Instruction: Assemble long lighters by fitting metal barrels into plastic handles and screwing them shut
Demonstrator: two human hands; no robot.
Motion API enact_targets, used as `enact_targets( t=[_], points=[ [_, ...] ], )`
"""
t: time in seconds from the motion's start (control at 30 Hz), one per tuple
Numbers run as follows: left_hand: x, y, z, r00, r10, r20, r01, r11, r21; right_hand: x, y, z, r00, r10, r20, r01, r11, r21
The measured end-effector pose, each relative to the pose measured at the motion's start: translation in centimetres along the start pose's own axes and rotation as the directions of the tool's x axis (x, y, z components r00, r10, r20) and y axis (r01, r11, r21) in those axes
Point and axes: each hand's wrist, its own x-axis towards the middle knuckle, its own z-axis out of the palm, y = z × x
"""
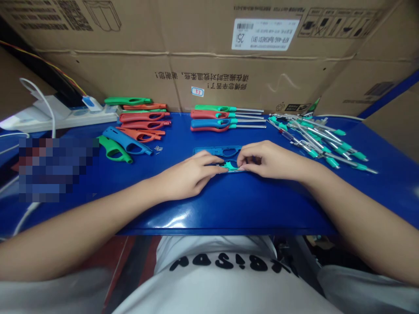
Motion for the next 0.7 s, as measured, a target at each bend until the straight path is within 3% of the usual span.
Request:
enact_targets(
  t=[0.4,0.6,0.7],
  points=[
    [-0.07,-0.03,-0.04,1.0,-0.004,0.002,0.004,1.0,-0.009,-0.1,0.02,-0.36,0.998,-0.043,0.042,0.043,0.999,0.016],
    [-0.13,0.04,-0.1,1.0,-0.005,-0.009,0.005,1.0,-0.013,-0.07,0.35,-0.25,0.999,-0.02,0.032,0.02,1.0,0.0],
    [0.01,0.12,-0.83,0.999,0.001,-0.043,-0.004,0.999,-0.054,-0.12,0.98,-0.68,0.999,-0.016,-0.036,0.016,1.0,-0.004]
  ],
)
